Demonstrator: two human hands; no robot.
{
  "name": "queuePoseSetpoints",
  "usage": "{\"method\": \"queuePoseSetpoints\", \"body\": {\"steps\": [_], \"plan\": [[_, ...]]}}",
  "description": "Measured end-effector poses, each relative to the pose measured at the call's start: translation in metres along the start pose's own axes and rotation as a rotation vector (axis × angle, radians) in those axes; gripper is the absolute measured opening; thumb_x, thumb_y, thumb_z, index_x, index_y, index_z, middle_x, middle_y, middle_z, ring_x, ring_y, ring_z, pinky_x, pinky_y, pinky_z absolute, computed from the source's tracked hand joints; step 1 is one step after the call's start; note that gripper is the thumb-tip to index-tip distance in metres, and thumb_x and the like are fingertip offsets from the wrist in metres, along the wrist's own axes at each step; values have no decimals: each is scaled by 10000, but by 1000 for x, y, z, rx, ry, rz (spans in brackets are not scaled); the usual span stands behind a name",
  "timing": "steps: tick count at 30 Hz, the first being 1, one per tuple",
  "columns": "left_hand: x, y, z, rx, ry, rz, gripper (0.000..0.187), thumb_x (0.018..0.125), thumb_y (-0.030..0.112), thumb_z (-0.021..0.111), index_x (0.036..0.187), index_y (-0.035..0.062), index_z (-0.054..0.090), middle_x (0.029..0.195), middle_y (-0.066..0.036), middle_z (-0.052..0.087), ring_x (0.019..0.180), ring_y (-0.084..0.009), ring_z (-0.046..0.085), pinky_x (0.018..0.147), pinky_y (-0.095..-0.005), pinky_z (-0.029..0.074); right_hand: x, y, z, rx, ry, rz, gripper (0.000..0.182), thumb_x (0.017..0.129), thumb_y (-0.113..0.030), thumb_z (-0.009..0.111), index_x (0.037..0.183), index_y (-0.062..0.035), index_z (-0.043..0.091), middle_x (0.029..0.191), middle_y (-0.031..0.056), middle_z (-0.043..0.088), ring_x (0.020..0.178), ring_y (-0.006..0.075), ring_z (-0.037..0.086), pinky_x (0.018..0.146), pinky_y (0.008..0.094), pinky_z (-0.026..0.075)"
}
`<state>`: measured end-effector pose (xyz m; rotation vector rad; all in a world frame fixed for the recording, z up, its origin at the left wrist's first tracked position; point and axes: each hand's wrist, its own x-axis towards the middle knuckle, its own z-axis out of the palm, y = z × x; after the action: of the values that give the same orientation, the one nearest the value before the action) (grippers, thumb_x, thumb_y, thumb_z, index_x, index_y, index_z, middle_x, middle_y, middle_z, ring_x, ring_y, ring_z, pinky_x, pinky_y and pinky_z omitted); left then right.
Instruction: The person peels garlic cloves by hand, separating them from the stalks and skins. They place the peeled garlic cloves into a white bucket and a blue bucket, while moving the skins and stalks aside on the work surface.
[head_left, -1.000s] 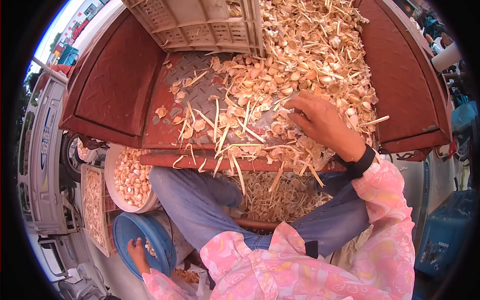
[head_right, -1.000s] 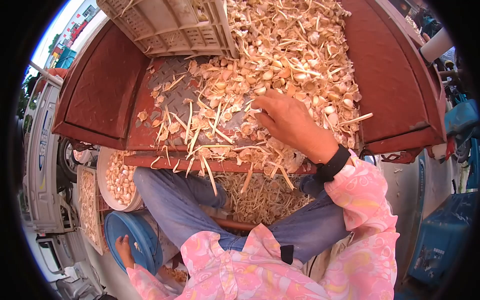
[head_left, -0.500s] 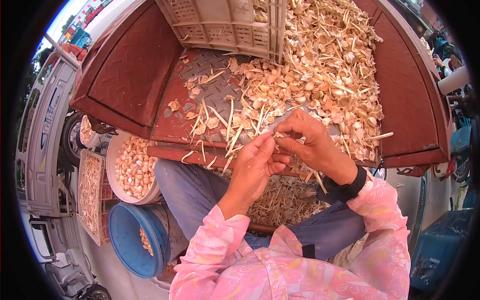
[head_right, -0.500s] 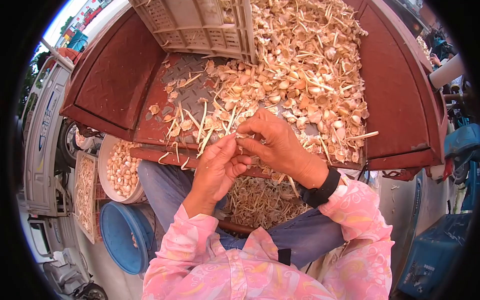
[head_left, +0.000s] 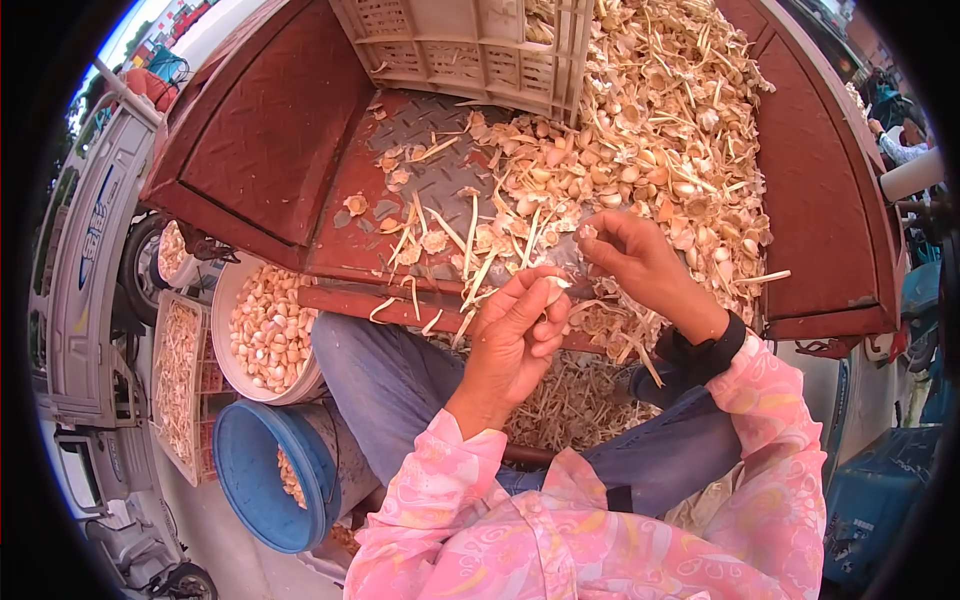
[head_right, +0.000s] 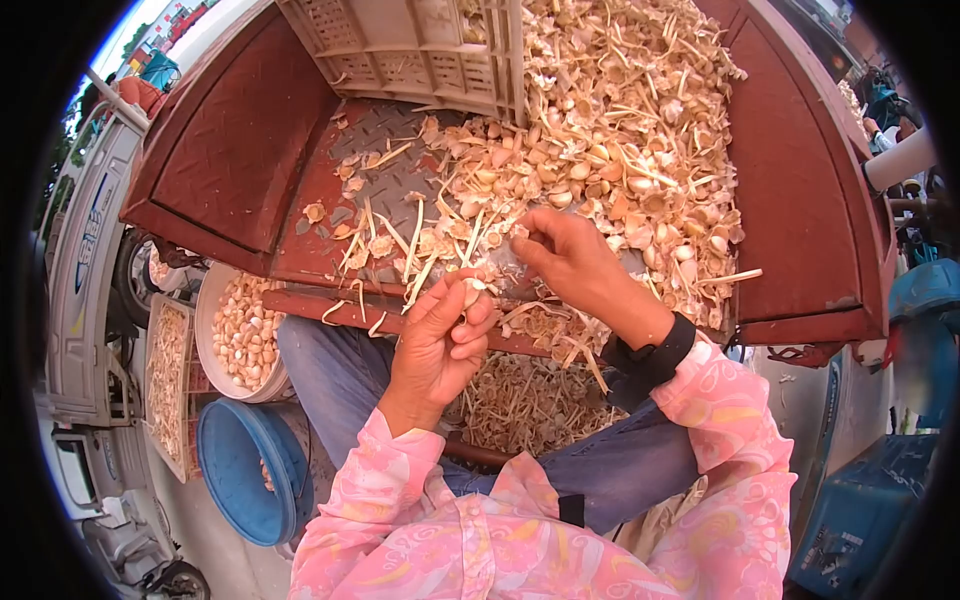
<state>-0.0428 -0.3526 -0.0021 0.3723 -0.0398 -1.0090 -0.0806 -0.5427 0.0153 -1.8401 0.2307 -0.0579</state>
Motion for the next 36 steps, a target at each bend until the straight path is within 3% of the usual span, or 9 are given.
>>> {"method": "queuePoseSetpoints", "body": {"steps": [3, 4, 8, 11, 12, 13, 15, 31, 36], "plan": [[-18, 24, -3, -17, 13, 25, 253, 952, 120, 486, 1166, -15, 483, 826, -69, 473, 614, -51, 409, 458, -127, 355, 18, 6, -1, -776, 259, -501, 234, 878, -127, 579, 1098, -48, 579, 944, 91, 581, 776, 243, 603, 663, 338, 482], [-22, 30, -1, -7, 22, 33, 247, 949, 131, 496, 1150, -13, 487, 811, -71, 478, 602, -46, 407, 453, -127, 352, 29, 1, 0, -691, 202, -390, 307, 831, -99, 596, 1137, -82, 581, 987, 136, 554, 841, 339, 583, 704, 391, 469], [-44, 36, 39, 153, -102, -50, 290, 920, 216, 565, 1074, -23, 503, 773, -82, 507, 572, -35, 398, 435, -129, 313, 67, -1, 11, -957, 11, -436, 293, 777, -99, 608, 1070, -104, 606, 914, 127, 552, 839, 326, 584, 695, 427, 469], [-84, 30, 90, 138, -402, -137, 278, 898, 176, 572, 969, -85, 512, 798, -130, 529, 630, -153, 461, 470, -279, 334, 55, 1, 10, -895, -56, -408, 272, 783, -97, 605, 1055, -100, 611, 887, 132, 555, 816, 328, 591, 682, 420, 473], [-79, 30, 87, 207, -769, -164, 335, 936, 262, 532, 1088, -34, 493, 946, -60, 537, 801, -95, 491, 663, -243, 399, 44, -2, 9, -860, -40, -435, 257, 793, -98, 598, 1049, -88, 615, 869, 145, 559, 798, 337, 594, 665, 425, 472], [-81, 19, 90, 174, -882, -234, 342, 927, 268, 548, 1049, -49, 503, 924, -78, 553, 760, -115, 504, 646, -255, 399, 35, -1, 8, -867, -53, -396, 254, 799, -101, 596, 1052, -85, 614, 874, 147, 559, 795, 340, 593, 666, 425, 472], [-85, 7, 111, 11, -883, -78, 232, 902, 119, 585, 1031, -75, 584, 958, -142, 616, 854, -225, 610, 712, -295, 470, 21, -1, 1, -890, -62, -321, 250, 811, -106, 593, 1058, -78, 612, 883, 151, 559, 790, 345, 592, 669, 424, 471], [-82, -9, 115, 141, -891, -3, 246, 904, 122, 580, 1056, -71, 579, 983, -140, 619, 888, -230, 611, 742, -302, 476, 0, 4, -5, -704, 21, -284, 126, 829, -101, 570, 921, -19, 545, 846, 176, 548, 802, 376, 556, 696, 433, 449], [-120, 110, 40, 1169, 579, 872, 249, 914, 187, 544, 1057, -16, 516, 645, -8, 447, 500, -23, 323, 440, -160, 205, -1, 8, -11, -672, 131, -249, 178, 825, -109, 570, 969, -14, 526, 863, 188, 557, 810, 386, 556, 702, 445, 446]]}}
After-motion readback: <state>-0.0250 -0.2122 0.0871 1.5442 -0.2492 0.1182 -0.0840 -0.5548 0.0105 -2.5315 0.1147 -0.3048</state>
